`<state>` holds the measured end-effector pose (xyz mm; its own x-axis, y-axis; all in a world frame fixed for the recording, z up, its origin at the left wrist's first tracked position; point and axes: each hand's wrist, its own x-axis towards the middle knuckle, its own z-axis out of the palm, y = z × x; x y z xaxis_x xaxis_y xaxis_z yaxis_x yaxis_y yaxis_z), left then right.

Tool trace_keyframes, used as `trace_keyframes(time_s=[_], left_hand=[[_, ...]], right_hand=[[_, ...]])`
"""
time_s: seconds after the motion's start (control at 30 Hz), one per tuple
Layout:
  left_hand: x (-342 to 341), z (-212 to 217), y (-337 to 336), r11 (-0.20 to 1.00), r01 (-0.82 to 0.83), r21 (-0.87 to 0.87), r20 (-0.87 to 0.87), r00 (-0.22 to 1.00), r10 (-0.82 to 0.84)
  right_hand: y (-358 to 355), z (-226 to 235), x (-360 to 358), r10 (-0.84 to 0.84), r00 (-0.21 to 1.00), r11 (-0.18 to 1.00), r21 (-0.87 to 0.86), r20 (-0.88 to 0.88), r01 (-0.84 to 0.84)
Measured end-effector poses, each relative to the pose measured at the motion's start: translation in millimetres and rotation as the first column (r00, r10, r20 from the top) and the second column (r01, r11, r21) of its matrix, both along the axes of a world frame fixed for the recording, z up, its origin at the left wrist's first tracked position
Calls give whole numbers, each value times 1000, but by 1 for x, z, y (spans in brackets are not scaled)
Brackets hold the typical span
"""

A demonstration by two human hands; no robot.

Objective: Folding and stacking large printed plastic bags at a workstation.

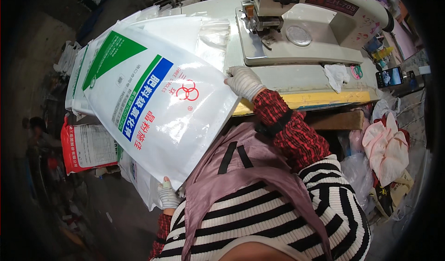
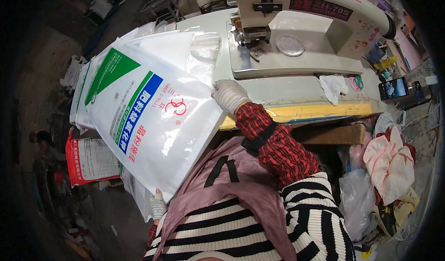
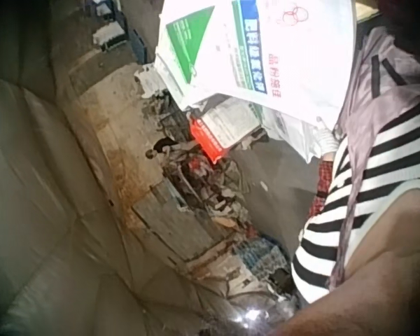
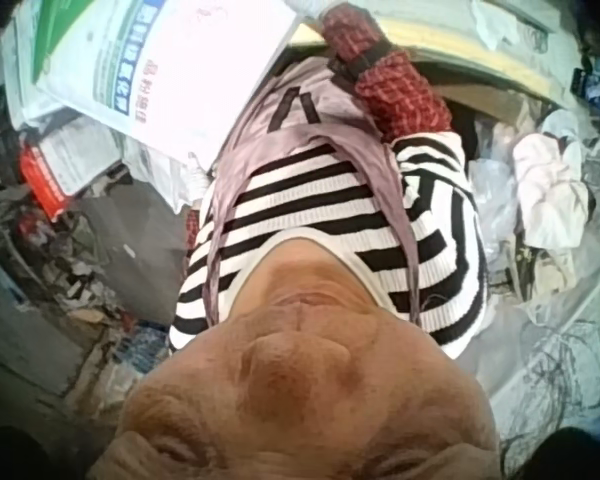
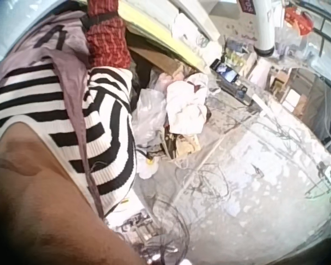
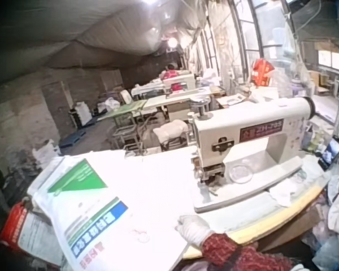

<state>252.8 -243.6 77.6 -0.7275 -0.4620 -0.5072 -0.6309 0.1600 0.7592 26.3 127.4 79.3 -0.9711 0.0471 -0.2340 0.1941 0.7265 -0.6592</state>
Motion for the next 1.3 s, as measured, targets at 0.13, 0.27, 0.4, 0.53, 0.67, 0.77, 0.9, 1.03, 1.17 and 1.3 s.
trace_keyframes(time_s=[0.13,0.27,0.4,0.53,0.67,0.77,0.9,1.03,1.17,1.3], left_hand=[[6,-20,-24,994,93,-49,3,996,-93],[3,-19,-16,999,32,-27,16,999,-31],[5,-8,-16,998,-40,42,90,995,36],[14,-13,-6,865,-224,449,-30,964,265],[11,-6,-9,972,-102,210,5,995,103],[9,21,-30,912,20,-410,-241,962,-130],[53,46,-117,822,-252,-511,-421,907,16],[130,37,-166,672,-270,-689,-211,962,171],[182,-33,-207,718,-291,-633,-141,955,263],[156,-35,-193,767,-349,-539,-28,917,397]], right_hand=[[5,-3,3,14,1000,990,138,-26,-11],[3,-25,7,10,990,956,293,-141,32],[-20,25,51,11,996,947,319,-89,19],[-23,20,75,-109,983,871,462,-148,166],[-7,19,63,-84,996,953,292,-14,84],[-17,-25,44,74,995,996,62,-63,-70],[-109,22,52,192,981,744,-650,-14,-155],[-203,60,32,570,803,628,-540,-172,-561],[-282,69,7,679,731,595,-528,-74,-606],[-319,16,-16,738,675,640,-293,-24,-710]])
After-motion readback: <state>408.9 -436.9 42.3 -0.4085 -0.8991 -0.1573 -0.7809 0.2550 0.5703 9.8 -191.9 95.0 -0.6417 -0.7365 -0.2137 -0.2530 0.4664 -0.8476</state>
